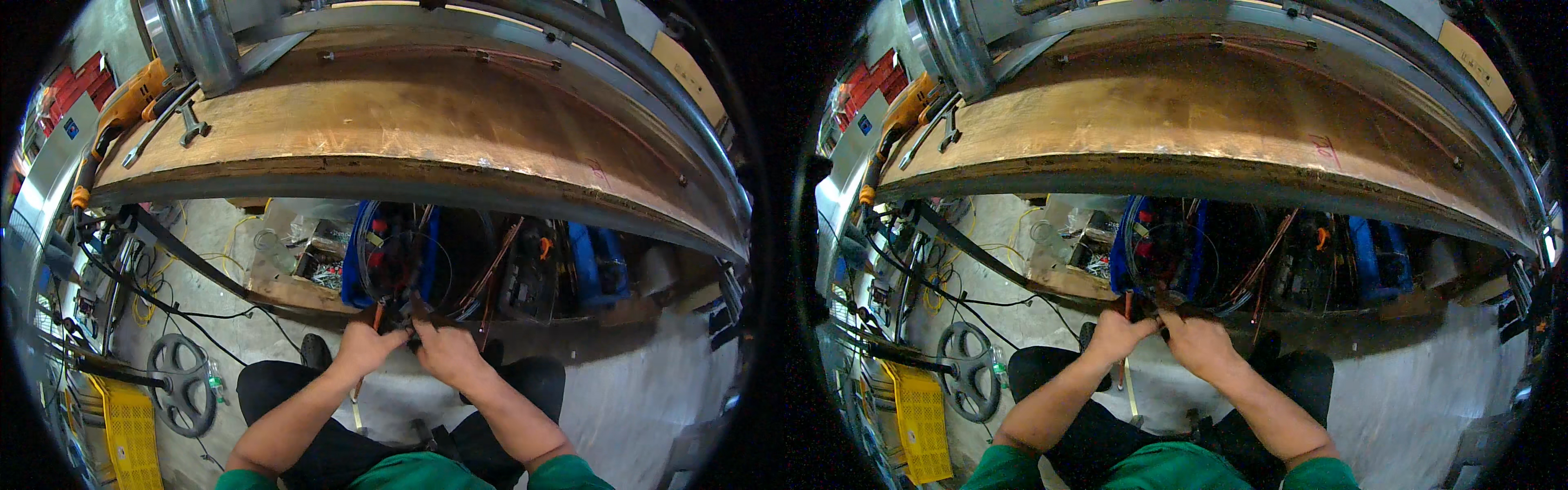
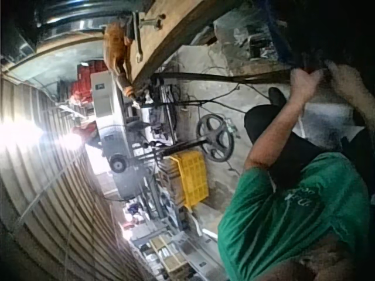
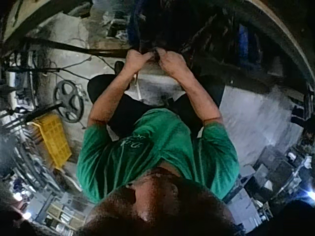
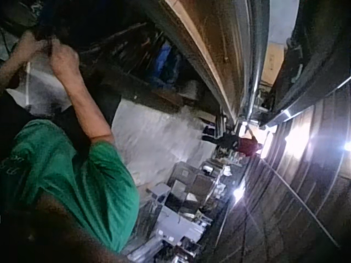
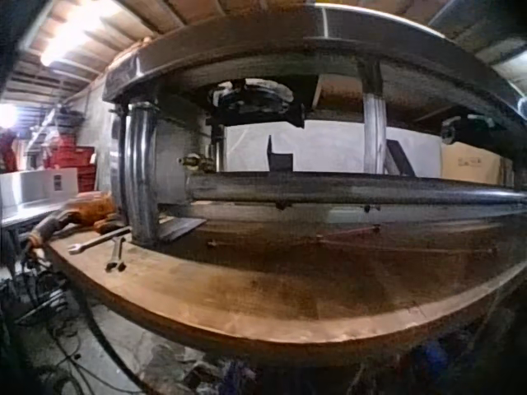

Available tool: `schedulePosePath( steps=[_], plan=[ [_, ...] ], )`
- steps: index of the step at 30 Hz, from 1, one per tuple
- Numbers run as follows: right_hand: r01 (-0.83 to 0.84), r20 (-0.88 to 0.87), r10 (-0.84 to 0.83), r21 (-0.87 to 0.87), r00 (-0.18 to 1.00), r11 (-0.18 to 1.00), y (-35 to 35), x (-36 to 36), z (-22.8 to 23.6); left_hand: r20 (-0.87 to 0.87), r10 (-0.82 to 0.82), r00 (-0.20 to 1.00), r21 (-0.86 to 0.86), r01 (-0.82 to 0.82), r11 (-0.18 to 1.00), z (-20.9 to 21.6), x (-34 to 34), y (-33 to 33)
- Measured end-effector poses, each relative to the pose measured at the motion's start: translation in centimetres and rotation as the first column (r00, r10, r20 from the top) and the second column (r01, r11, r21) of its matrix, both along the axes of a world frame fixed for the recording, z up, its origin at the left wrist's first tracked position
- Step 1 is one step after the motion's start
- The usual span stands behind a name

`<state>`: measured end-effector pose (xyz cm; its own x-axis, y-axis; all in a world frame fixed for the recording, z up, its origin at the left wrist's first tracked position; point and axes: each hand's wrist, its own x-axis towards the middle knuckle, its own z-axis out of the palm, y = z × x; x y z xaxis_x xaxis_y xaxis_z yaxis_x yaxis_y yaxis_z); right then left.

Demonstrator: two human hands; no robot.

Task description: The person sits on the floor and wraps white tape around the ends of several copper pipes. They repeatedly pick up a pipe, apply tape, and place it on the workbench.

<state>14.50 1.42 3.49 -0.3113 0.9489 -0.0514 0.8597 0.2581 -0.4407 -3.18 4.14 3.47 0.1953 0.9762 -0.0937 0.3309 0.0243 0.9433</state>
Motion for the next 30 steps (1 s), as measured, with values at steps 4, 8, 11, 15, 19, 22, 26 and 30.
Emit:
schedulePosePath(
  steps=[4, 8, 11, 15, 19, 22, 26, 30],
  plan=[
    [-0.021, 0.005, 0.02, 0.026, 1.0, 0.999, -0.1, -0.4, -0.4, -0.13, -0.073, 0.989, -0.11, 0.059, 0.992, -1.3, -0.2, 0.7],
    [0.032, 0.03, -0.028, -0.142, 0.999, 0.989, 0.1, -0.8, 0.9, -0.127, -0.12, 0.985, -0.284, 0.08, 0.955, -2.6, -0.8, 1.2],
    [0.058, -0.081, -0.068, -0.124, 0.994, 0.991, 0.1, -0.8, 1.0, -0.042, -0.115, 0.992, -0.33, 0.095, 0.939, -4.7, -1.6, 1.5],
    [0.062, -0.209, -0.079, -0.084, 0.975, 0.994, 0.0, -0.4, 0.4, 0.048, -0.095, 0.994, -0.281, 0.105, 0.954, -3.2, -1.0, 1.1],
    [0.106, -0.29, -0.093, 0.028, 0.953, 0.994, 0.0, -0.2, -0.9, 0.124, -0.021, 0.992, -0.056, 0.028, 0.998, -2.9, 0.2, 0.3],
    [0.147, -0.301, -0.161, -0.068, 0.94, 0.987, 0.0, -0.3, -1.0, 0.277, 0.021, 0.961, -0.088, 0.004, 0.996, -2.3, 0.7, -0.4],
    [0.195, -0.372, -0.273, -0.234, 0.887, 0.952, 0.0, -0.4, -1.5, 0.419, 0.096, 0.903, -0.067, -0.075, 0.995, -4.1, 1.4, -0.4],
    [0.157, -0.512, -0.297, -0.3, 0.806, 0.941, 0.0, -0.2, -1.9, 0.483, 0.134, 0.865, -0.106, -0.094, 0.99, -3.8, 1.6, -0.3]
  ],
)
